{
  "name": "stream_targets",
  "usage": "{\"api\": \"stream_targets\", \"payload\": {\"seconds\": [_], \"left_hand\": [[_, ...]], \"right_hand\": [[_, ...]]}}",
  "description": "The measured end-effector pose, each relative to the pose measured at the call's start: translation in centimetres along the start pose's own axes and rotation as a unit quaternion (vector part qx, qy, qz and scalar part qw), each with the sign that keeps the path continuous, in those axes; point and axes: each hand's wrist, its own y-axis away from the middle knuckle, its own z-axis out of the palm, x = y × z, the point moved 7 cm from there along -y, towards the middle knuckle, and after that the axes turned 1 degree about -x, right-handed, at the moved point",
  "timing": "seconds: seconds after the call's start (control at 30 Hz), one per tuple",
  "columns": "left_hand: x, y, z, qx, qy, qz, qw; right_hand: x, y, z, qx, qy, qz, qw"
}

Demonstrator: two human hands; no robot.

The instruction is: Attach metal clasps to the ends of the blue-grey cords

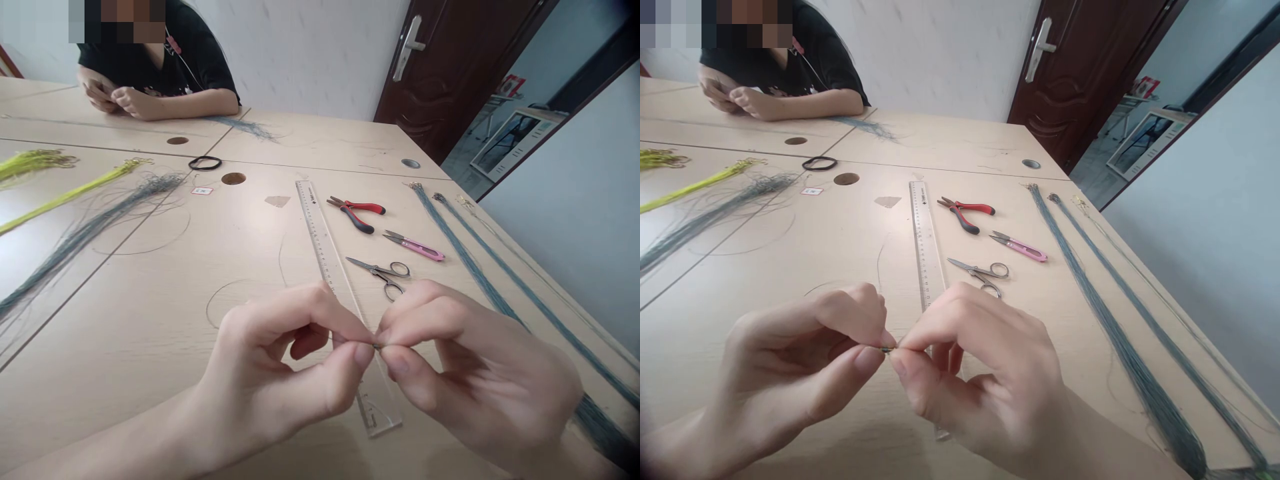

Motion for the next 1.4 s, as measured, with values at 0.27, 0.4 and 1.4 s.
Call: {"api": "stream_targets", "payload": {"seconds": [0.27,0.4,1.4], "left_hand": [[-0.1,0.0,-0.1,0.005,-0.010,0.001,1.000],[-0.1,-0.1,-0.1,0.005,-0.015,0.002,1.000],[-0.3,0.3,-0.1,0.002,-0.005,0.007,1.000]], "right_hand": [[-0.2,0.1,0.0,0.004,0.006,-0.012,1.000],[-0.1,0.0,0.1,-0.001,0.007,-0.011,1.000],[-1.1,0.0,-0.4,0.010,0.114,-0.074,0.991]]}}
